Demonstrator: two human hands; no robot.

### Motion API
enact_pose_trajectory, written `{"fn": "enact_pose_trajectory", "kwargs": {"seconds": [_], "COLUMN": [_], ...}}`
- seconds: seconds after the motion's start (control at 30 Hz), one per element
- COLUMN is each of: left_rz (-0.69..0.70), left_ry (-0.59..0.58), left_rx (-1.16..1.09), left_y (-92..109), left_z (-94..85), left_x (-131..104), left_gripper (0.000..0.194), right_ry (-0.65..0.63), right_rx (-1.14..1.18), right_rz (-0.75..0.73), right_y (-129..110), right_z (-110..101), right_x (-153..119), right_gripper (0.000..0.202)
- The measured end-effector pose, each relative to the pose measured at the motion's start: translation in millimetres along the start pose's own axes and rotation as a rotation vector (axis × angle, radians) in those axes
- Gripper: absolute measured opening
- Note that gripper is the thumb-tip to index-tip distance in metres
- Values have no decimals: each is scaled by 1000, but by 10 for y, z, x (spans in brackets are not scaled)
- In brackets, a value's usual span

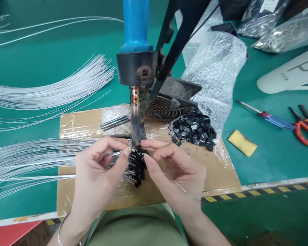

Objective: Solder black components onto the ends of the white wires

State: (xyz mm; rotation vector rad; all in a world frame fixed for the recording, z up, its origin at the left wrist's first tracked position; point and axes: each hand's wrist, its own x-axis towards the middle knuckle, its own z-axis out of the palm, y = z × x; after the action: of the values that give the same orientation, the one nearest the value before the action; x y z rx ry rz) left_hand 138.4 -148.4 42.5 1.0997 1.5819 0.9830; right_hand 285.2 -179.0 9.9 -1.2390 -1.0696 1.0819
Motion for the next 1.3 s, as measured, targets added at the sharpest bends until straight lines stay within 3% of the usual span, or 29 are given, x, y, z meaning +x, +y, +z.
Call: {"fn": "enact_pose_trajectory", "kwargs": {"seconds": [1.3], "left_rz": [53], "left_ry": [-68], "left_rx": [-17], "left_y": [-29], "left_z": [-22], "left_x": [7], "left_gripper": [13], "right_ry": [34], "right_rx": [8], "right_rz": [-27], "right_y": [67], "right_z": [16], "right_x": [-32], "right_gripper": [18]}}
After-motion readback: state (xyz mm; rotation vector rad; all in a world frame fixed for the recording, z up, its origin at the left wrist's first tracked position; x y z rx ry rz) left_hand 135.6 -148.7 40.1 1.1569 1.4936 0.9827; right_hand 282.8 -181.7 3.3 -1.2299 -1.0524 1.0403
